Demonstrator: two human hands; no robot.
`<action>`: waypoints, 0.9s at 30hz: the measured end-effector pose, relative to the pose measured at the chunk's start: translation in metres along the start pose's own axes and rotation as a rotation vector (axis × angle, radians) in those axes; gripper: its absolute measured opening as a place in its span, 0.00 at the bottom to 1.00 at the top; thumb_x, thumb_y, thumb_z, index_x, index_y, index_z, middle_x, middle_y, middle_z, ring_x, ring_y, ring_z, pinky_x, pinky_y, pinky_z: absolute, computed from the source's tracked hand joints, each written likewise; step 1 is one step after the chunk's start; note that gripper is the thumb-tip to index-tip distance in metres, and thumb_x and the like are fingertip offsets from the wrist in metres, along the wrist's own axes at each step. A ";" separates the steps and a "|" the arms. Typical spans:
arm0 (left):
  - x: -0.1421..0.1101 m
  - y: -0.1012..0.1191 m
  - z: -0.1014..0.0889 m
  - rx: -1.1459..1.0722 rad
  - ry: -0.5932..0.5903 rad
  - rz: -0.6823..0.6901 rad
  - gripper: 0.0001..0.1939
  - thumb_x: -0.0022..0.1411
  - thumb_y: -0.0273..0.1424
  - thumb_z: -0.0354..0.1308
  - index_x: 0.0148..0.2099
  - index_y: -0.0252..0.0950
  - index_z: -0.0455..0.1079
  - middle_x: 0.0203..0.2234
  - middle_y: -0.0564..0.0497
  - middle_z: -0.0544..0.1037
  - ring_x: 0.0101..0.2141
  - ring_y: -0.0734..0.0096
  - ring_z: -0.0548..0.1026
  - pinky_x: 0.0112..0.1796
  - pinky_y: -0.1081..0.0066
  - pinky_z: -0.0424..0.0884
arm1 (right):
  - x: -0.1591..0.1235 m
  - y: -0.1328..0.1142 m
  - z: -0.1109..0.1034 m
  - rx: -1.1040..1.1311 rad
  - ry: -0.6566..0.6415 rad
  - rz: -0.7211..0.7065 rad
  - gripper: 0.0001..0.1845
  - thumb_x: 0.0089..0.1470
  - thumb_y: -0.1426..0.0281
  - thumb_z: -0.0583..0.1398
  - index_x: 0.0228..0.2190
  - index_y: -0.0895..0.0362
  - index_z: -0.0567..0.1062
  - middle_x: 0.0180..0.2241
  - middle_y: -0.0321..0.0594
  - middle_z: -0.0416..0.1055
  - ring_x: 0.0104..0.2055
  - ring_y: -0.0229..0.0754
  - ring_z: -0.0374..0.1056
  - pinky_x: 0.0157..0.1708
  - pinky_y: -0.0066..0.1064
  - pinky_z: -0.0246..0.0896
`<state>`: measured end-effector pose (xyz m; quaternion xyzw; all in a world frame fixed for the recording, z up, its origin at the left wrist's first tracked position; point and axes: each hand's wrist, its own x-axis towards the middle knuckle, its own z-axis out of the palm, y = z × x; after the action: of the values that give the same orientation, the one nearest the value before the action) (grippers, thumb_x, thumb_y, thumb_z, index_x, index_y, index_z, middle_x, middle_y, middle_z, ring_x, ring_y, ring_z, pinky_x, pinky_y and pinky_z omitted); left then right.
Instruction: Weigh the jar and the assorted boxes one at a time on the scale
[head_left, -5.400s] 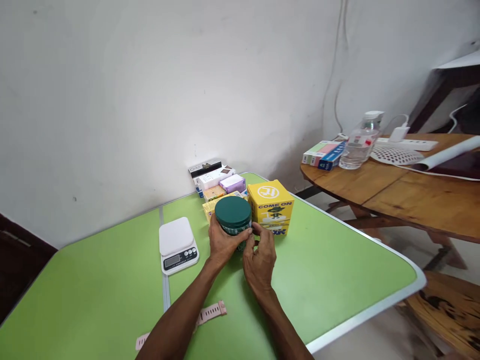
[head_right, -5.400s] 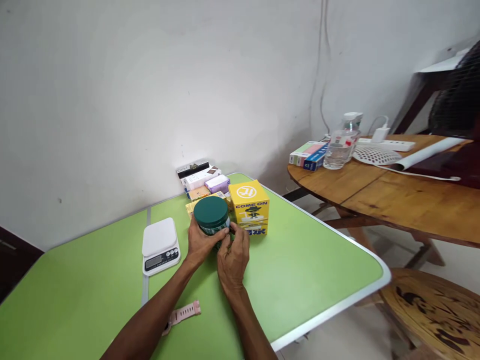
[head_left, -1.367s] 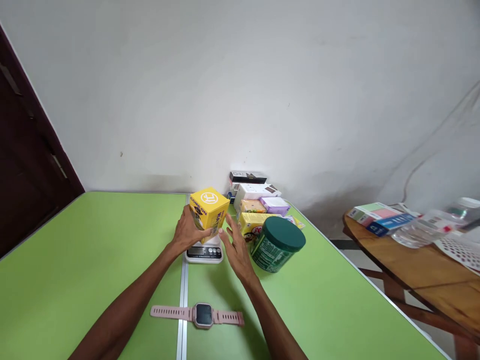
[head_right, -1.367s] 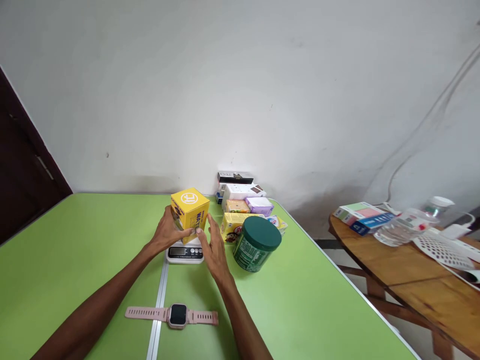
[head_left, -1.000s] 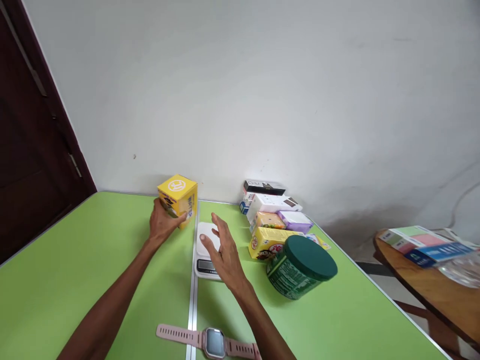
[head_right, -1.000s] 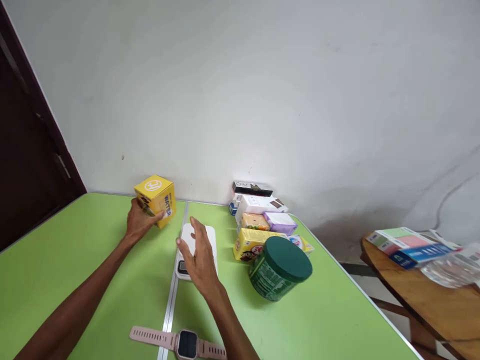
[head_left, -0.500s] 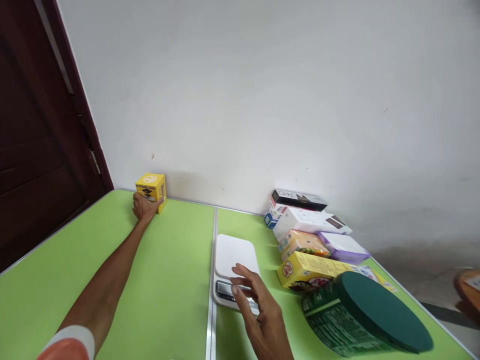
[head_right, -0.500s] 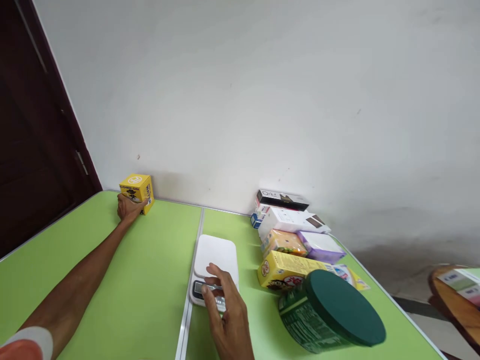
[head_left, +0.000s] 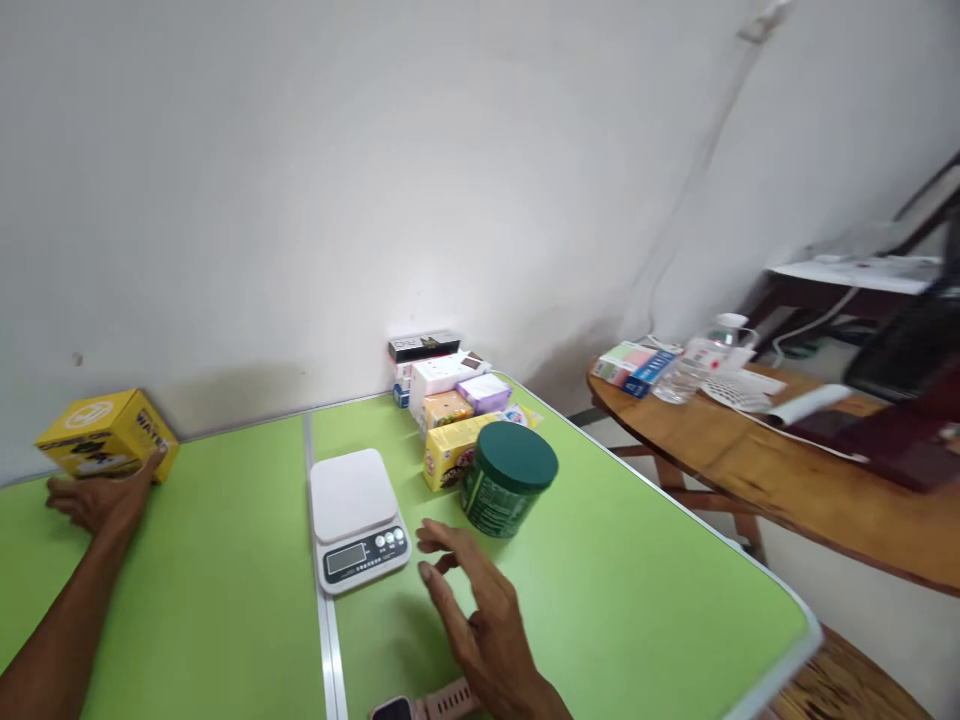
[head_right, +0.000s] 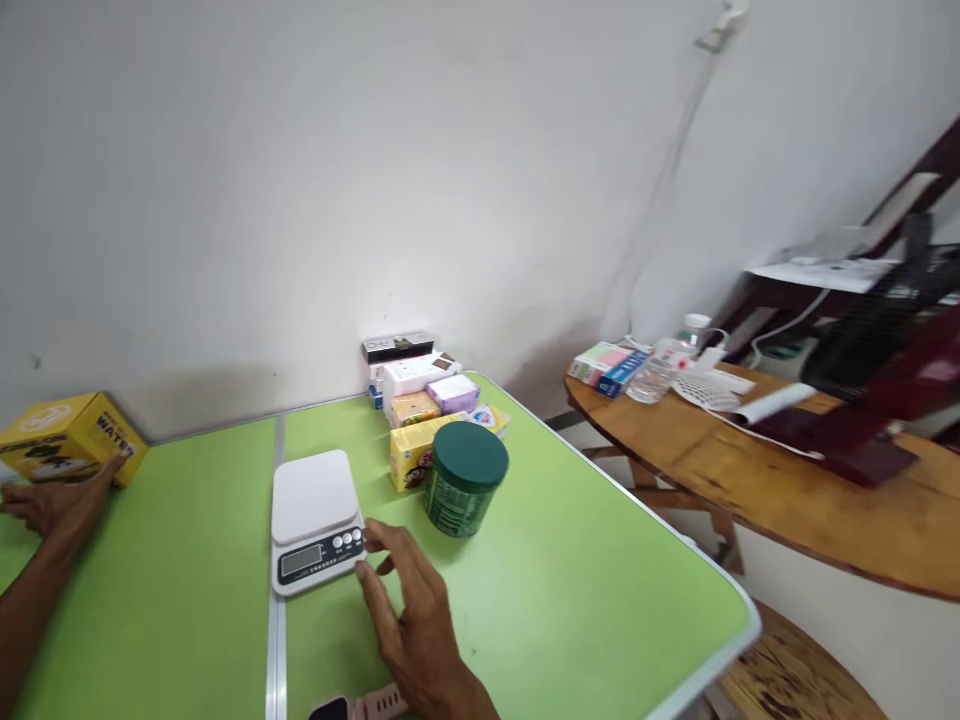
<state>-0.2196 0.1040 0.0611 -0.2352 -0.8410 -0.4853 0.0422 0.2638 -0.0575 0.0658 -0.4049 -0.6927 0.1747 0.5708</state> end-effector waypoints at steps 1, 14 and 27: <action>-0.011 0.008 -0.006 -0.027 -0.028 -0.051 0.73 0.29 0.58 0.77 0.69 0.47 0.38 0.74 0.34 0.46 0.72 0.31 0.48 0.66 0.28 0.51 | -0.003 0.004 -0.016 -0.064 0.089 0.036 0.18 0.66 0.70 0.60 0.56 0.50 0.73 0.44 0.42 0.79 0.41 0.43 0.77 0.38 0.31 0.74; -0.385 0.159 -0.041 -0.528 -0.934 0.757 0.45 0.59 0.43 0.68 0.71 0.40 0.51 0.65 0.37 0.63 0.66 0.45 0.64 0.65 0.44 0.61 | 0.035 0.116 -0.080 0.190 0.445 0.558 0.42 0.60 0.34 0.47 0.42 0.57 0.80 0.47 0.52 0.79 0.48 0.55 0.74 0.47 0.46 0.70; -0.456 0.177 0.007 -0.532 -0.807 0.639 0.48 0.48 0.39 0.73 0.65 0.37 0.53 0.58 0.36 0.69 0.61 0.45 0.70 0.60 0.47 0.68 | 0.031 0.117 -0.074 -0.087 0.474 0.412 0.31 0.67 0.44 0.43 0.25 0.51 0.65 0.25 0.35 0.67 0.29 0.43 0.61 0.34 0.35 0.57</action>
<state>0.2628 0.0226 0.0622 -0.6465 -0.5266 -0.5153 -0.1979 0.3744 0.0209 0.0246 -0.5902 -0.4506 0.1578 0.6509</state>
